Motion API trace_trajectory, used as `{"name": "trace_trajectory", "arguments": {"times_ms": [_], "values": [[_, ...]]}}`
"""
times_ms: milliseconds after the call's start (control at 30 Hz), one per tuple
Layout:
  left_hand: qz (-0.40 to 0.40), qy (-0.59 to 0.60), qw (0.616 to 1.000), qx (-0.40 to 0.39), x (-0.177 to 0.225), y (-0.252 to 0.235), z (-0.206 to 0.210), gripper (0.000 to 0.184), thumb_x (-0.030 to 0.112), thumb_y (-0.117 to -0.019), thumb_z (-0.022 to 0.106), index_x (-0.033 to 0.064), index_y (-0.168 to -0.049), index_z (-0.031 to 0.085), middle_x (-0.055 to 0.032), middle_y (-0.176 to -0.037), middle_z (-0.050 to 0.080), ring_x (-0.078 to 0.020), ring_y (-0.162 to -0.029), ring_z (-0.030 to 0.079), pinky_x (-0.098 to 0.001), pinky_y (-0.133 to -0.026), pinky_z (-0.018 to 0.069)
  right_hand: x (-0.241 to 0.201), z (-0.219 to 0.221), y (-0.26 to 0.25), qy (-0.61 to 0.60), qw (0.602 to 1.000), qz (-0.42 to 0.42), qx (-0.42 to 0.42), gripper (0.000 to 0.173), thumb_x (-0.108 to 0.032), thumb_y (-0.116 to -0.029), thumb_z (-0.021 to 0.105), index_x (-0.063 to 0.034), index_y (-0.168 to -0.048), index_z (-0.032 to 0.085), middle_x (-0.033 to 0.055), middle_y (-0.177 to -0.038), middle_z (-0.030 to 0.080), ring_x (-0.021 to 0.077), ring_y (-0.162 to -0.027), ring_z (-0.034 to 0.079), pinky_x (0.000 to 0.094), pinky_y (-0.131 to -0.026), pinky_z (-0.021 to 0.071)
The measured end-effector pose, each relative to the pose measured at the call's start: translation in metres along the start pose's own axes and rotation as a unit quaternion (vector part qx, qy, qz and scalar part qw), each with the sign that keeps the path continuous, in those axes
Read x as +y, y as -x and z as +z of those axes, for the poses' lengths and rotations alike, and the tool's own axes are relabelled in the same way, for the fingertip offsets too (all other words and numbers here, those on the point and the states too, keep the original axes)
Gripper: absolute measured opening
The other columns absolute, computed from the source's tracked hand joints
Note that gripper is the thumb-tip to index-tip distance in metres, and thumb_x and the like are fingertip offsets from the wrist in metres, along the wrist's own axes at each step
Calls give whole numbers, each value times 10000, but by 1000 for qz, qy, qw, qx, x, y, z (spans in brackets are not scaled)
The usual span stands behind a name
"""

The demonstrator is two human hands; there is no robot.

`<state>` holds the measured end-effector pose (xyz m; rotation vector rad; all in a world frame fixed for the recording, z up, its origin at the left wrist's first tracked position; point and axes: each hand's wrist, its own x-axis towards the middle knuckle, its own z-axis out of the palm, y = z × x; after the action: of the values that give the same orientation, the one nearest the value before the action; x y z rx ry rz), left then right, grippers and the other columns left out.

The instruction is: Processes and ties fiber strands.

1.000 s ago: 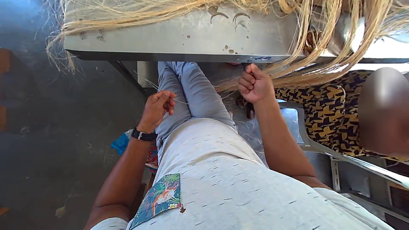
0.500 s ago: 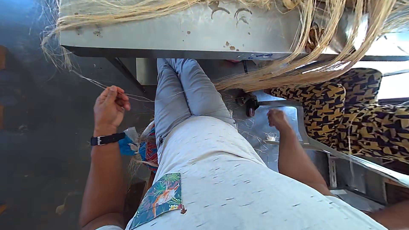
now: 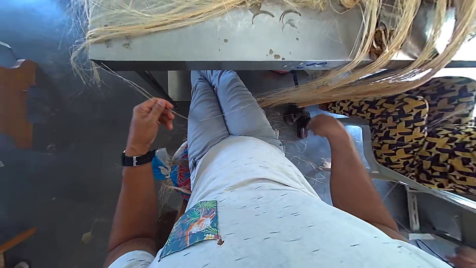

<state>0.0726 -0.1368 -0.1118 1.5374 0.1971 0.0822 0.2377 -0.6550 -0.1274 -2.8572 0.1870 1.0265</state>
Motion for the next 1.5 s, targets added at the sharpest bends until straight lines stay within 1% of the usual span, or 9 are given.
{"name": "trace_trajectory", "arguments": {"times_ms": [100,267,333,400,533,667,1100,1300,1500], "values": [[5,11,999,-49,0,1,19,336,262,-1127,382,69,-1142,657,-33,-732,683,-105,-516,625,-249,-506,572,-65,-40,23,-83,967,-240,26,215,-149,-1050,584,-18,-1147,724,204,-1058,722,368,-943,706,625,-879,550],[19,41,994,-99,12,-6,62,329,238,-1122,391,47,-1137,659,-43,-748,678,-106,-527,623,-250,-498,569,-177,-26,62,-317,789,-513,-118,294,-118,-1029,568,-35,-1299,649,91,-1227,704,168,-816,720,348,-658,634],[22,52,992,-110,16,-9,78,320,230,-1119,402,38,-1126,658,-47,-757,677,-104,-533,616,-247,-499,562,-210,-9,72,-365,749,-512,-211,375,-107,-1027,583,-25,-1393,574,113,-1254,680,180,-795,711,337,-617,625],[34,62,991,-113,17,-11,88,311,217,-1117,411,29,-1124,659,-53,-758,670,-106,-541,615,-251,-504,563,-228,8,78,-393,737,-475,-278,396,-67,-1029,590,-17,-1416,524,126,-1103,700,190,-753,706,327,-611,619],[48,64,991,-108,15,-10,93,302,202,-1117,414,28,-1126,661,-59,-753,656,-109,-521,594,-244,-482,547,-226,21,77,-422,743,-446,-268,146,-91,-1051,567,0,-1147,629,71,-791,682,133,-627,667,277,-567,593],[35,81,991,-103,11,-6,92,328,224,-1121,398,35,-1189,657,-64,-712,637,-118,-488,570,-247,-453,531,-207,21,68,-435,745,-455,-222,177,-134,-1052,576,-4,-981,673,58,-709,659,119,-556,621,262,-503,552],[20,157,987,-33,9,-8,74,390,310,-1131,354,76,-1208,656,-72,-708,644,-113,-470,563,-232,-452,524,-154,24,63,-446,776,-374,-243,153,-115,-1028,602,-37,-963,717,25,-681,664,68,-536,597,196,-512,517],[50,153,986,-35,16,-17,77,389,262,-1136,326,50,-1224,640,-49,-773,683,-115,-570,643,-260,-547,585,-152,19,66,-440,774,-369,-266,176,-122,-1041,593,-25,-1021,739,55,-809,749,56,-554,631,193,-516,534],[46,151,987,-15,11,-17,72,397,302,-1135,333,71,-1193,650,-47,-737,675,-108,-527,622,-242,-505,563,-151,18,66,-439,775,-365,-272,173,-108,-1036,600,-16,-1022,746,64,-861,770,55,-556,641,191,-514,538]]}}
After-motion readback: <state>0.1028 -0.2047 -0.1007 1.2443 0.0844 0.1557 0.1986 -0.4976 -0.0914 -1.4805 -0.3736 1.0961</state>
